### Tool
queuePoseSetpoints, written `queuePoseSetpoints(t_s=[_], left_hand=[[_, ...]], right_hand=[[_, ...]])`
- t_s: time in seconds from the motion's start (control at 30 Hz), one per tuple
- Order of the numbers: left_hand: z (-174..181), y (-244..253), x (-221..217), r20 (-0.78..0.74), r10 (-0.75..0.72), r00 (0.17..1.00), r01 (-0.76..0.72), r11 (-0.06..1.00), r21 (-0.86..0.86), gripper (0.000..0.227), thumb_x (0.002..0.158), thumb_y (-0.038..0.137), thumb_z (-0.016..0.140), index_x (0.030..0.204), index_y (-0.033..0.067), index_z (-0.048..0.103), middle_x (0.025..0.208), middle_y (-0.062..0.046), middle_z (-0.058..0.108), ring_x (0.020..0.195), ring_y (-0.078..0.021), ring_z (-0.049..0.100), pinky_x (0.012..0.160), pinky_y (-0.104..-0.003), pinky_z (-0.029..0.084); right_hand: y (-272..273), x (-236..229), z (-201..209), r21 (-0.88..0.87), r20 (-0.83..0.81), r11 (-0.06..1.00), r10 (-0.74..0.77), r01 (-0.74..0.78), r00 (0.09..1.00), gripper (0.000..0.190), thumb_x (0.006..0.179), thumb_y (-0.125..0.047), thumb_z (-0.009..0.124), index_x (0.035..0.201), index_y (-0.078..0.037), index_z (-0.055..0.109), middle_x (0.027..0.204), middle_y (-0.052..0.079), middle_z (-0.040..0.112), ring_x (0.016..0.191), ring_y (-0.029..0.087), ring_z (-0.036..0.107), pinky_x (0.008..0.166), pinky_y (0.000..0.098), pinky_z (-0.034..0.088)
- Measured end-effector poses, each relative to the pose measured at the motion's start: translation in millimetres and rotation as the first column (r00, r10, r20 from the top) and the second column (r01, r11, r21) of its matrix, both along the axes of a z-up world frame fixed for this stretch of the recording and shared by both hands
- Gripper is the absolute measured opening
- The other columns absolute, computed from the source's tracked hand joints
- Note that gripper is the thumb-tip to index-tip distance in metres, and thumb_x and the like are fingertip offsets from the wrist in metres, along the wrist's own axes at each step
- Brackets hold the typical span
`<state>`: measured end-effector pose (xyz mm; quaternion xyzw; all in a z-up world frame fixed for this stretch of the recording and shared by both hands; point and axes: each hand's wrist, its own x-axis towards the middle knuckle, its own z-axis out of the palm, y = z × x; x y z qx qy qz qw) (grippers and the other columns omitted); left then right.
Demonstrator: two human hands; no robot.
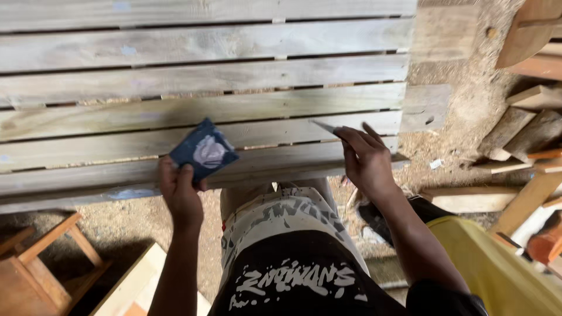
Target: The person scoops wood filler from a container using a small card and applies it to gaps between wooden slats on a workbench. They smooth the filler into the gaps with the card, repeating the process across multiple slats.
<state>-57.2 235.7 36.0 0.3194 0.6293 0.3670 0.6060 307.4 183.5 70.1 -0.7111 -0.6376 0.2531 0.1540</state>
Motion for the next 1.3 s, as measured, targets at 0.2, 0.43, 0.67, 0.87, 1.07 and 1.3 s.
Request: queuePoseSetpoints(t_s=[0.2, 0.43, 0.67, 0.87, 1.07, 1.3], left_hand=[[-5.4, -51.6, 14.0, 0.199, 0.048, 0.979, 0.021, 0.943, -0.332, 0.03, 0.099, 0.013, 0.054, 0.129, 0.0092, 0.056, 0.084, 0.001, 0.06, 0.065, -0.0094, 0.05, 0.052, -0.023, 0.043], [-20.4, -41.1, -57.2, 0.15, 0.013, 0.989, -0.011, 1.0, -0.012, 0.03, 0.099, 0.007, 0.052, 0.128, 0.0073, 0.057, 0.1, 0.0, 0.061, 0.08, -0.0073, 0.055, 0.063, -0.022, 0.047], [-38.9, 53.2, -171.3, 0.227, 0.36, 0.905, -0.37, 0.929, 0.0, 0.022, 0.097, 0.005, 0.052, 0.118, 0.0085, 0.056, 0.085, -0.004, 0.06, 0.057, -0.0109, 0.048, 0.046, -0.026, 0.04], [-100.1, 160.4, -167.8, 0.317, 0.392, 0.863, -0.455, 0.877, 0.154, 0.017, 0.098, 0.002, 0.052, 0.115, 0.0081, 0.052, 0.092, -0.004, 0.061, 0.064, -0.012, 0.053, 0.05, -0.026, 0.041], [-159.9, 254.0, -138.7, 0.435, 0.344, 0.832, -0.508, 0.788, 0.349, 0.02, 0.098, -0.001, 0.048, 0.117, 0.0036, 0.052, 0.107, -0.008, 0.065, 0.068, -0.0137, 0.054, 0.05, -0.03, 0.043], [-165.4, 265.6, -123.8, 0.235, 0.313, 0.92, -0.39, 0.787, 0.478, 0.021, 0.108, 0.0, 0.045, 0.128, 0.0026, 0.045, 0.101, -0.007, 0.059, 0.066, -0.0103, 0.05, 0.054, -0.026, 0.043]], right_hand=[[-4.7, -10.5, -27.0, -0.48, -0.633, 0.797, -0.604, 0.368, 0.483, 0.021, 0.098, 0.003, 0.061, 0.117, -0.001, 0.07, 0.103, 0.009, 0.073, 0.095, 0.017, 0.068, 0.09, 0.0329, 0.055], [10.2, -40.7, -42.1, -0.676, -0.736, 0.7, -0.628, 0.23, -0.254, 0.027, 0.087, 0.002, 0.061, 0.113, -0.002, 0.069, 0.106, 0.007, 0.075, 0.101, 0.02, 0.072, 0.099, 0.0372, 0.058], [60.9, -91.1, 0.6, -0.658, -0.745, 0.714, -0.571, 0.241, -0.345, 0.038, 0.081, -0.007, 0.068, 0.119, -0.005, 0.067, 0.109, 0.008, 0.074, 0.103, 0.024, 0.071, 0.093, 0.0377, 0.056], [134.4, -101.3, 14.2, -0.591, -0.807, 0.75, -0.542, 0.297, -0.236, 0.034, 0.084, -0.005, 0.071, 0.118, -0.009, 0.068, 0.109, 0.004, 0.074, 0.106, 0.02, 0.069, 0.096, 0.0352, 0.056], [247.6, -118.1, -25.5, -0.193, -0.705, 0.96, -0.279, 0.203, 0.652, 0.017, 0.096, -0.004, 0.074, 0.113, -0.005, 0.075, 0.101, 0.002, 0.075, 0.094, 0.01, 0.066, 0.089, 0.0278, 0.055], [368.9, -177.8, -80.5, 0.073, -0.16, 0.985, 0.167, -0.157, 0.973, 0.025, 0.096, 0.002, 0.067, 0.118, -0.007, 0.076, 0.098, 0.012, 0.077, 0.075, 0.016, 0.07, 0.067, 0.0308, 0.056]])
